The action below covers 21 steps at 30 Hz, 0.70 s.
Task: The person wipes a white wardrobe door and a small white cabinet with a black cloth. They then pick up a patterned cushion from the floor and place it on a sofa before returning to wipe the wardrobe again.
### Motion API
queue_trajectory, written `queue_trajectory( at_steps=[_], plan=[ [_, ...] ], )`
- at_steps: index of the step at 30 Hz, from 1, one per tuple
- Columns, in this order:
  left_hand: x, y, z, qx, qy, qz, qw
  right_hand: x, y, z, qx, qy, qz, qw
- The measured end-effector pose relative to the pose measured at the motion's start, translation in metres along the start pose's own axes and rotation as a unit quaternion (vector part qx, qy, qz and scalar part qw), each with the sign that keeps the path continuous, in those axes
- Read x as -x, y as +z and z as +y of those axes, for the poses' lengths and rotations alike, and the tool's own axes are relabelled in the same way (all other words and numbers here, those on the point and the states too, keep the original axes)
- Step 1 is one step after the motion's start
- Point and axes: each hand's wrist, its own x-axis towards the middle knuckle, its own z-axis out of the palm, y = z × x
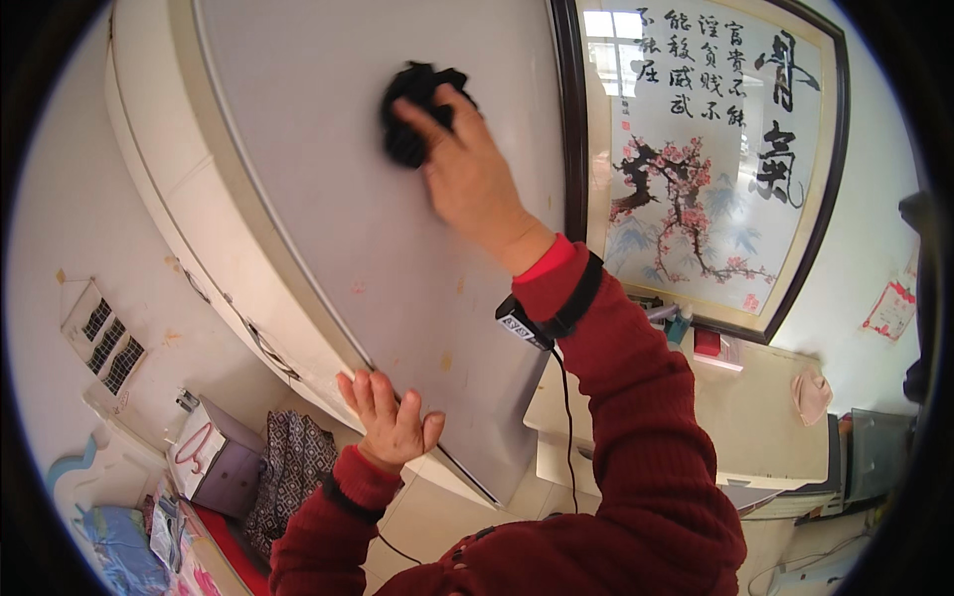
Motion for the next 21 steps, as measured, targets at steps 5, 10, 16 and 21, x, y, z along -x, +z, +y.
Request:
queue_trajectory(
  at_steps=[5, 10, 16, 21],
  plan=[
    [0.004, -0.002, 0.001, -0.013, -0.016, -0.017, 1.0, 0.011, 0.005, 0.106, 0.028, 0.119, 0.027, 0.992],
    [0.004, -0.004, 0.004, -0.063, -0.032, -0.035, 0.997, 0.045, 0.003, 0.205, 0.019, 0.271, 0.003, 0.962],
    [-0.001, -0.005, 0.007, -0.101, -0.04, -0.041, 0.993, 0.079, 0.011, 0.283, 0.151, 0.34, 0.007, 0.928],
    [-0.001, -0.007, 0.009, -0.088, -0.048, -0.063, 0.993, 0.077, 0.012, 0.312, 0.174, 0.404, -0.014, 0.898]
  ],
)
